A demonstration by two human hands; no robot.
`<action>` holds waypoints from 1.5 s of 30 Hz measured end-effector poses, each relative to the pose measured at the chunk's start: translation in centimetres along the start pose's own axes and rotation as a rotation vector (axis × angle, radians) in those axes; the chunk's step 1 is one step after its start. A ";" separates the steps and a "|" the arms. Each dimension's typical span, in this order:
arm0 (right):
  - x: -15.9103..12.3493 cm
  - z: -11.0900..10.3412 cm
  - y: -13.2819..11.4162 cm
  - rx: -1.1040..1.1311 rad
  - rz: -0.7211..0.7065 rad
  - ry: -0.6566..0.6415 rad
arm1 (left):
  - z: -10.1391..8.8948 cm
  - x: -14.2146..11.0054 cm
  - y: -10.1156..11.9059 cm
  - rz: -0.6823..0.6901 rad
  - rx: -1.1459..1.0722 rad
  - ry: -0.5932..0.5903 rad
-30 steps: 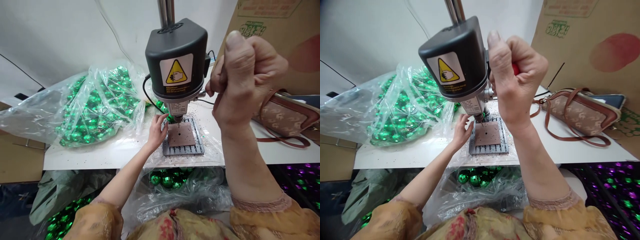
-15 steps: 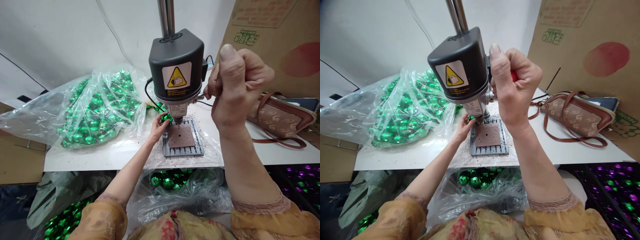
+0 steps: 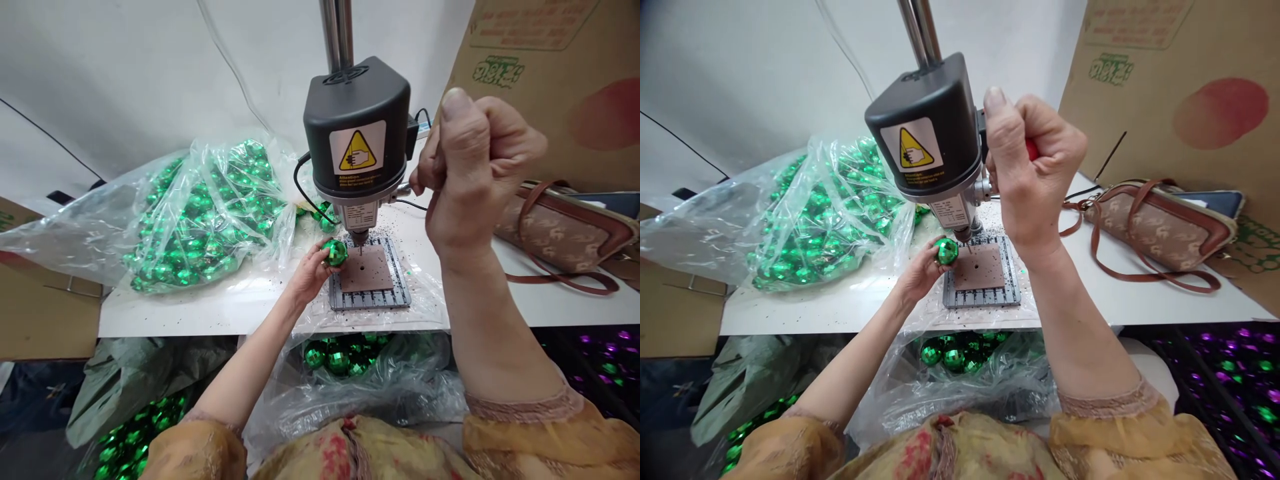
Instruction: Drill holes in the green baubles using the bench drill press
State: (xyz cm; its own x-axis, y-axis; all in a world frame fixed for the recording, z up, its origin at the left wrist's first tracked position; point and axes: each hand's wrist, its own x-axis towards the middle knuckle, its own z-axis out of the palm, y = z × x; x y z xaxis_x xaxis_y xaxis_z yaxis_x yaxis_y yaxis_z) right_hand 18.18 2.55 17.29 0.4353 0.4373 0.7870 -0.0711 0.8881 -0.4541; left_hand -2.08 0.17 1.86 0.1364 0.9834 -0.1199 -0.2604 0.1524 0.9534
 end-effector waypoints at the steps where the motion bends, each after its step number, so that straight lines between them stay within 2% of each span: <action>1: 0.0 0.0 0.0 -0.004 0.001 0.000 | 0.1 0.0 -0.2 0.036 0.063 0.007; 6: -0.3 0.0 -0.2 -0.039 0.014 -0.011 | 0.7 0.4 -1.3 0.216 0.305 -0.011; 13: -0.5 -0.1 -0.6 -0.122 0.038 -0.045 | 0.9 1.1 -2.4 0.234 0.374 -0.093; 20: -0.4 0.0 -0.6 -0.083 0.016 -0.031 | 1.2 1.7 -2.9 0.284 0.505 -0.076; 30: -0.4 0.0 -0.8 -0.102 0.033 -0.036 | 2.9 0.2 -3.0 0.403 0.688 -0.082; 38: -0.6 -0.2 -0.5 -0.128 0.031 -0.021 | 2.9 0.1 -4.2 0.382 0.667 -0.046; 45: -2.8 -0.3 0.0 -0.062 -0.062 0.139 | 3.4 -0.1 -4.4 0.377 0.573 -0.052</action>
State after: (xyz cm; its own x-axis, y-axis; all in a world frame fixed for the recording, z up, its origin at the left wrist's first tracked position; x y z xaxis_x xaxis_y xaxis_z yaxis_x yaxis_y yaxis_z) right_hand 17.22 1.31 14.97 0.5573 0.3540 0.7510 0.0134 0.9006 -0.4345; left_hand 2.30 -0.95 -1.39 0.1847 0.9508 0.2486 0.2456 -0.2895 0.9251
